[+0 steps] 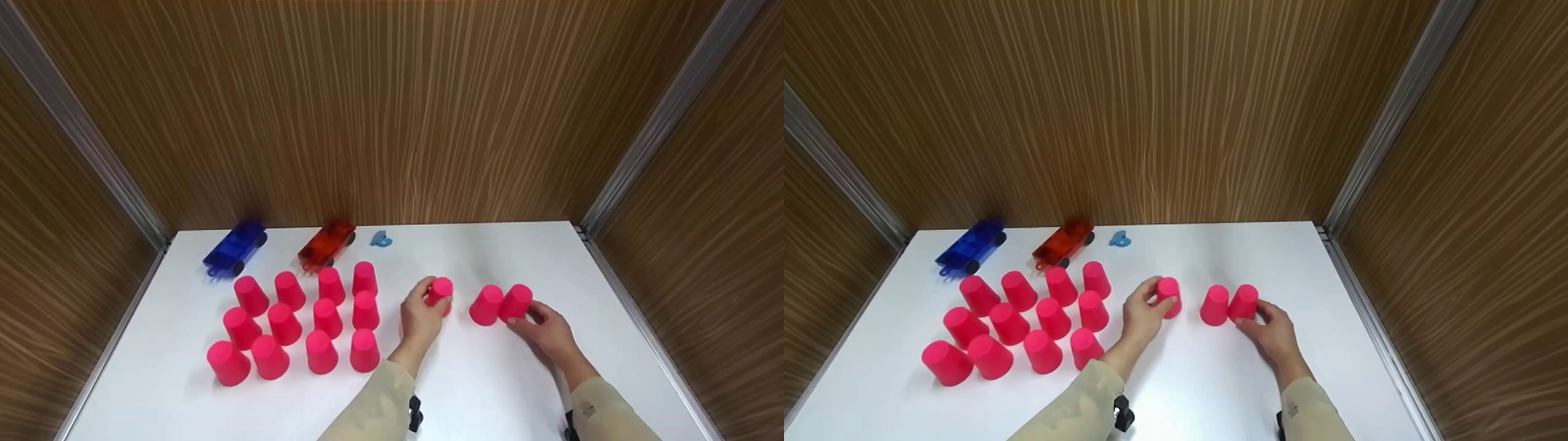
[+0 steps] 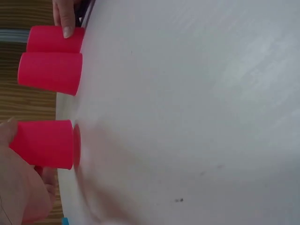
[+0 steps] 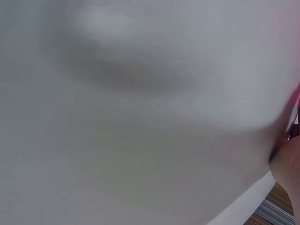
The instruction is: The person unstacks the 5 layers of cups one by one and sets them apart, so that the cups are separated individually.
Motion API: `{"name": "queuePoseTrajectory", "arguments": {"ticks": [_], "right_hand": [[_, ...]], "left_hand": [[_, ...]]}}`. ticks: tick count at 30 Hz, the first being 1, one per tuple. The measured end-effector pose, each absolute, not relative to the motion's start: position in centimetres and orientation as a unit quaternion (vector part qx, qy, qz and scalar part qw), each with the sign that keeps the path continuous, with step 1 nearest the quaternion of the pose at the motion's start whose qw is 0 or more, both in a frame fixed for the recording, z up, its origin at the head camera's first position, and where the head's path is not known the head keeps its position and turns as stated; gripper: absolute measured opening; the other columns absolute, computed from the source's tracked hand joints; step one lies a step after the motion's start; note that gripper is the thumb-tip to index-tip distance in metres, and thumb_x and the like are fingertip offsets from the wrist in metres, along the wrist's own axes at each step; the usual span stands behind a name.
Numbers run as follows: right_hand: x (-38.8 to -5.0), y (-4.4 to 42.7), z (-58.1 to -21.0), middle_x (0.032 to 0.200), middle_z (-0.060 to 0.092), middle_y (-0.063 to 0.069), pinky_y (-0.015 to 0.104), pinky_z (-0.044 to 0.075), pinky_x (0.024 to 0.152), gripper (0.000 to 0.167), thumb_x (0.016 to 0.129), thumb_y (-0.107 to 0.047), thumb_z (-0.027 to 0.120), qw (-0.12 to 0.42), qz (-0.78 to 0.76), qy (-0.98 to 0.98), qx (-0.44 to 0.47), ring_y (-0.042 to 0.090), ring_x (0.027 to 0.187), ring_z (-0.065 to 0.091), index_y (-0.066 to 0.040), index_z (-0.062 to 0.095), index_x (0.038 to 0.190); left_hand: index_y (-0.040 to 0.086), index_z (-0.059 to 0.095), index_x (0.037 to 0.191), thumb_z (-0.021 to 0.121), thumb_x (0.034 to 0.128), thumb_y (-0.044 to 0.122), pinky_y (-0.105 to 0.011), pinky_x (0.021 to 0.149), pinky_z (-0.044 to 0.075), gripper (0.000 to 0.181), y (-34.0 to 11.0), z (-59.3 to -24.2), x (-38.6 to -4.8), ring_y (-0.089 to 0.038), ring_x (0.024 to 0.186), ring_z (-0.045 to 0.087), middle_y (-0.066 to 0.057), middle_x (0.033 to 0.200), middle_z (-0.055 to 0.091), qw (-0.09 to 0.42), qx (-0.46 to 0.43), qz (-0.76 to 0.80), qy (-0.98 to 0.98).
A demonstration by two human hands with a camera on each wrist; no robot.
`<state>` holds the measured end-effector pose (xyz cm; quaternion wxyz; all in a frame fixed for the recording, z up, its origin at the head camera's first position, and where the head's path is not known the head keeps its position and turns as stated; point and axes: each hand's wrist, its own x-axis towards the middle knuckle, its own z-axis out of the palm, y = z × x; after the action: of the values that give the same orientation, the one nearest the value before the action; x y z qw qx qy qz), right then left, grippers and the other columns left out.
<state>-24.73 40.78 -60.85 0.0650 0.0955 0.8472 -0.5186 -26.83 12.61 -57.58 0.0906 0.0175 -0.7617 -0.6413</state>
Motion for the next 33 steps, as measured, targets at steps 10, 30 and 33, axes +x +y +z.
{"name": "queuePoseTrajectory", "arguments": {"ticks": [10,30,33], "right_hand": [[-24.5,40.9,-61.0,0.165,0.039,0.019,0.052,0.046,0.115,0.088,0.094,-0.046,0.081,0.073,-0.525,0.841,0.103,0.045,0.153,0.033,-0.01,0.039,0.163],[-24.5,40.6,-60.5,0.165,0.037,0.022,0.053,0.043,0.117,0.088,0.094,-0.045,0.081,0.071,-0.517,0.847,0.101,0.046,0.154,0.03,-0.008,0.039,0.162],[-24.6,40.6,-60.5,0.166,0.037,0.022,0.053,0.044,0.117,0.089,0.094,-0.045,0.081,0.072,-0.517,0.847,0.104,0.047,0.155,0.03,-0.008,0.039,0.162]], "left_hand": [[0.015,0.059,0.152,0.083,0.0937,0.015,-0.04,0.112,0.05,0.063,10.3,-57.3,-27.7,-0.029,0.14,0.056,-0.005,0.148,0.063,0.118,0.159,-0.646,-0.737],[0.01,0.059,0.15,0.085,0.0916,0.013,-0.043,0.112,0.05,0.064,9.6,-57.2,-28.9,-0.033,0.141,0.055,-0.009,0.147,0.064,0.156,0.193,-0.615,-0.749],[0.011,0.055,0.153,0.086,0.091,0.015,-0.042,0.113,0.049,0.07,9.7,-56.8,-28.8,-0.032,0.143,0.052,-0.009,0.151,0.06,0.156,0.184,-0.611,-0.754]]}}
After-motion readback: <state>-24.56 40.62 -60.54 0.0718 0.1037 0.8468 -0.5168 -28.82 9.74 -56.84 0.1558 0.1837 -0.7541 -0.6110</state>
